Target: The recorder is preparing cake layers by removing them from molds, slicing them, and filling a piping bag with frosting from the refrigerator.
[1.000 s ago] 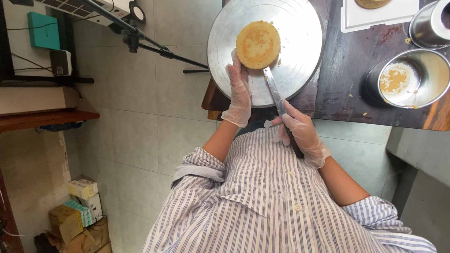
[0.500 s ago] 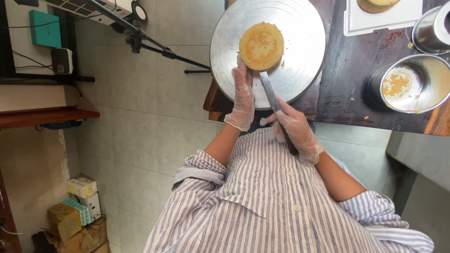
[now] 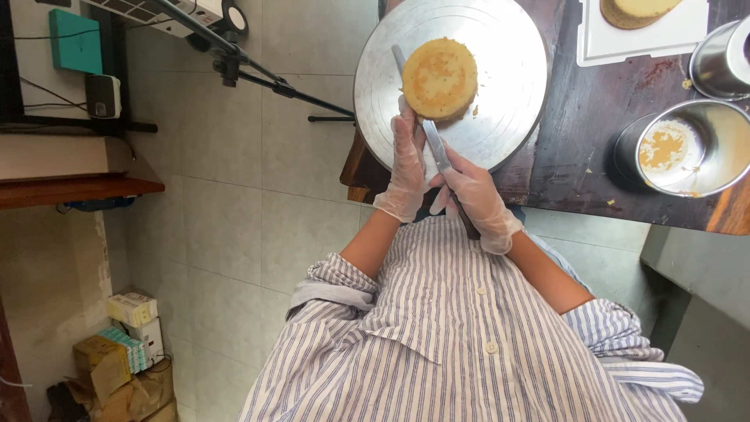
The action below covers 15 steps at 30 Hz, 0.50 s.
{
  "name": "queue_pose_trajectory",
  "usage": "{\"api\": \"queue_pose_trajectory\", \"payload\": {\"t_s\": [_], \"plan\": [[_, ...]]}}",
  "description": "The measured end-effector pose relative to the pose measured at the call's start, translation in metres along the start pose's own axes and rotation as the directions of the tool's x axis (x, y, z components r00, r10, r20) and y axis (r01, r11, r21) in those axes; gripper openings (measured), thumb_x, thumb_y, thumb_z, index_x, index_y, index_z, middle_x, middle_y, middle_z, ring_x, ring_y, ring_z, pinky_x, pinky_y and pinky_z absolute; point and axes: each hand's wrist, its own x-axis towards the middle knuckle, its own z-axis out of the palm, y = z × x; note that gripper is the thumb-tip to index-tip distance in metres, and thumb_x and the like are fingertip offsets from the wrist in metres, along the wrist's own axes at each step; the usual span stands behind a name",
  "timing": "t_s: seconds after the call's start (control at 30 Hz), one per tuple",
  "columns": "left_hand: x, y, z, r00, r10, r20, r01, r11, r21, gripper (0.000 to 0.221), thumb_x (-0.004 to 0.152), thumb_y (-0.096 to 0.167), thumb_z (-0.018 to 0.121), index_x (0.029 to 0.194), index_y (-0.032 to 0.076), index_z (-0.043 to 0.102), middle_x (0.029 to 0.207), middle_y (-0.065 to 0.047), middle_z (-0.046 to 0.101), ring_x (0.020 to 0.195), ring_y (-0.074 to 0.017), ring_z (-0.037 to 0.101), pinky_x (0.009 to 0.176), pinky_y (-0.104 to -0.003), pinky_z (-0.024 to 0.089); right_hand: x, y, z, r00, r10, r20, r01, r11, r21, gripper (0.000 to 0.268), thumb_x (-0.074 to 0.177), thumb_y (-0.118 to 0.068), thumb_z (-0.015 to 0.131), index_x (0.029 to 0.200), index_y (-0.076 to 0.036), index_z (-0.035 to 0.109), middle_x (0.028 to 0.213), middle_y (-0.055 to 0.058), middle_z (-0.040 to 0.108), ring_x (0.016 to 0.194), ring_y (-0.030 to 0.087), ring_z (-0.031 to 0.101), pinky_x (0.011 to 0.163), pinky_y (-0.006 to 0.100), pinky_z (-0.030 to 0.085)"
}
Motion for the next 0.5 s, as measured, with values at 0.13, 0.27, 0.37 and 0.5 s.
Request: {"api": "queue_pose_trajectory", "payload": {"t_s": [0.13,0.27,0.37,0.5], "plan": [[0.018,-0.024,-0.02,0.997,0.046,-0.058,-0.046,0.999,0.017,0.112,0.09,0.087,0.035,0.164,0.004,0.019,0.168,-0.018,0.026,0.158,-0.0291,0.022,0.129,-0.045,0.019,-0.01,-0.002,-0.002,0.999,0.048,-0.014,-0.049,0.998,-0.036,0.061,0.097,-0.01,0.044,0.157,-0.007,0.042,0.092,0.007,0.067,0.054,0.01,0.061,0.045,0.023,0.047],[0.056,-0.046,-0.065,0.953,0.021,-0.303,-0.031,0.999,-0.028,0.098,0.095,0.077,0.044,0.154,-0.002,0.038,0.147,-0.018,0.045,0.136,-0.0279,0.043,0.113,-0.044,0.035,-0.054,-0.033,-0.006,0.975,0.221,0.019,-0.217,0.969,-0.121,0.04,0.095,-0.015,0.053,0.134,-0.004,0.054,0.081,0.005,0.066,0.049,0.009,0.056,0.041,0.024,0.043],[0.087,-0.054,-0.095,0.926,-0.066,-0.373,0.061,0.998,-0.026,0.082,0.103,0.064,0.057,0.139,-0.01,0.05,0.122,-0.016,0.049,0.108,-0.0267,0.048,0.093,-0.043,0.041,-0.09,-0.023,-0.048,0.942,0.324,0.09,-0.305,0.935,-0.181,0.022,0.093,-0.017,0.063,0.107,-0.001,0.063,0.071,0.003,0.061,0.046,0.009,0.052,0.038,0.025,0.039],[0.09,-0.003,-0.059,0.958,-0.13,-0.255,0.197,0.945,0.261,0.062,0.099,0.051,0.072,0.112,-0.009,0.067,0.099,-0.01,0.06,0.085,-0.0196,0.053,0.076,-0.035,0.046,-0.128,-0.011,-0.109,0.917,0.378,0.126,-0.345,0.911,-0.226,0.017,0.088,-0.014,0.066,0.097,0.001,0.067,0.067,0.008,0.066,0.048,0.013,0.058,0.041,0.027,0.044]]}}
